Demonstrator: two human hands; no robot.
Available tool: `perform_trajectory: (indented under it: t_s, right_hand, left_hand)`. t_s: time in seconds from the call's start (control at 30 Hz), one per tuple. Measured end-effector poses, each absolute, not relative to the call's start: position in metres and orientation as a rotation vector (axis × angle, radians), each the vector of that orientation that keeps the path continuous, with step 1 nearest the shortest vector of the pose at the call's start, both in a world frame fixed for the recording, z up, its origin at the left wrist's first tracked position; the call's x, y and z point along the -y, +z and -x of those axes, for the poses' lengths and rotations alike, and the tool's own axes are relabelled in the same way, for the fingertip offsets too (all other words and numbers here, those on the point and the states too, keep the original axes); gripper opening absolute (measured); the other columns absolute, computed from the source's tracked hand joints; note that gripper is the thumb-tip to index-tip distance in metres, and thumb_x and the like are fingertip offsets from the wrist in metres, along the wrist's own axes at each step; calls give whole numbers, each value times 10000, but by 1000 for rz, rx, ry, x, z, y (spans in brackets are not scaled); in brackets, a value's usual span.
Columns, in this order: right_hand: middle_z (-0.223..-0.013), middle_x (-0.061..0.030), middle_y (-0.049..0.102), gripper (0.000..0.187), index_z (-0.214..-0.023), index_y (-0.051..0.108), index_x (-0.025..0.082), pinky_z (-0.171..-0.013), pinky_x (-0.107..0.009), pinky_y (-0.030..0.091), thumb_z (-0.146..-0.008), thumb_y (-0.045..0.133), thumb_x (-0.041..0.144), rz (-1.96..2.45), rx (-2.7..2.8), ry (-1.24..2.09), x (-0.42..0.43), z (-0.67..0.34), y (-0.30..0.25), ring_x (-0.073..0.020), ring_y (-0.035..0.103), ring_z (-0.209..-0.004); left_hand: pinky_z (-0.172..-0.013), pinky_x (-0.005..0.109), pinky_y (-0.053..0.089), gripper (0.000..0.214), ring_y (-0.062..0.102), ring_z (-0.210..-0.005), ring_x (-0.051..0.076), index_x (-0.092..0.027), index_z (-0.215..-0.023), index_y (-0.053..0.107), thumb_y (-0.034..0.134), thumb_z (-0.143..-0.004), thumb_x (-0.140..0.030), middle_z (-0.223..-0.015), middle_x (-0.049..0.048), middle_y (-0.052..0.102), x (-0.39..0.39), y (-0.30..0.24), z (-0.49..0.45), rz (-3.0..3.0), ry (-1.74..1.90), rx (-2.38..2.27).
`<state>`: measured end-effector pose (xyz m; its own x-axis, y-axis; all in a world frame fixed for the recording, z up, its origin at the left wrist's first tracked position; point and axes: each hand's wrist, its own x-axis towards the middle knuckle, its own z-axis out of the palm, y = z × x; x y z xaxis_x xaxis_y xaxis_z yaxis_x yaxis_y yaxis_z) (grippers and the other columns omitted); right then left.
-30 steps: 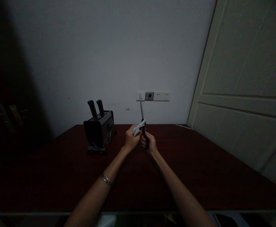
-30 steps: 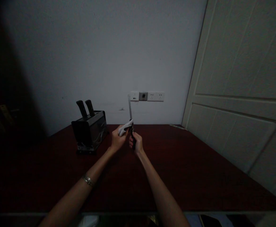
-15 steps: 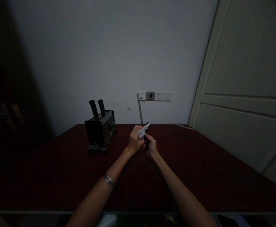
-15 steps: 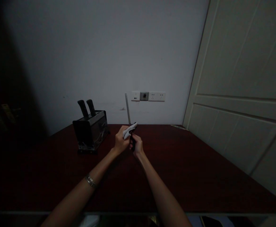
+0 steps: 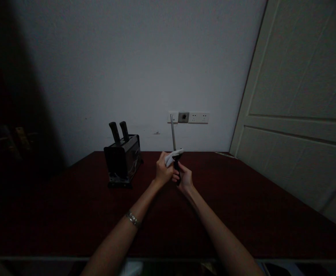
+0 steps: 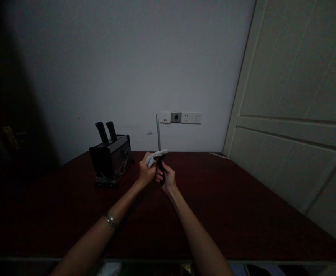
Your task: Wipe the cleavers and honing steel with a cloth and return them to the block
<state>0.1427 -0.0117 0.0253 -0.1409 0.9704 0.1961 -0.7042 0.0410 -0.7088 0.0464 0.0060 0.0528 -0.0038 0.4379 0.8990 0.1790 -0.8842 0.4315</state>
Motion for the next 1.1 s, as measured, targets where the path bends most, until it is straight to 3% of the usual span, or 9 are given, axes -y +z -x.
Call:
perform_trajectory:
  t_s: [0.37,0.53,0.83,0.97,1.1]
  right_hand:
    - [-486,84,240,262,-713,559,128,-323,-138,223,-812,456,347,214,913,1662,15,-146,30,-34,142,-355]
    - [-491,85,217,268,-708,563,121,-331,-138,229,-824,444,331,183,894,1671,19,-146,33,-36,135,-361]
    - [-487,87,235,240,-737,573,120,-335,-144,226,-799,470,329,179,910,1652,24,-151,41,-34,135,-363]
    - [-466,98,257,159,-802,552,168,-318,-134,176,-789,512,321,205,931,1628,22,-153,42,-32,125,-342]
    - [-452,100,312,166,-701,483,193,-312,-122,159,-775,567,315,252,976,1528,19,-152,41,-20,150,-322]
  left_hand:
    - [-506,185,345,47,447,-512,84,-159,-719,561,537,-752,-182,-588,-37,487,-9,55,-45,-1849,1954,-631]
    - [-573,209,401,150,528,-597,120,-127,-724,606,593,-714,-277,-647,10,589,-11,63,-46,-1560,1935,-593]
    - [-578,211,406,268,491,-570,91,-124,-741,555,687,-596,-306,-656,-20,538,-31,64,-38,-866,1948,-635]
    - [-583,199,396,245,477,-592,87,-121,-727,554,681,-596,-285,-678,-15,530,-39,65,-31,-882,2063,-708]
    - [-567,196,386,197,460,-582,88,-125,-711,552,651,-639,-280,-656,-20,513,-36,64,-32,-1142,2073,-739]
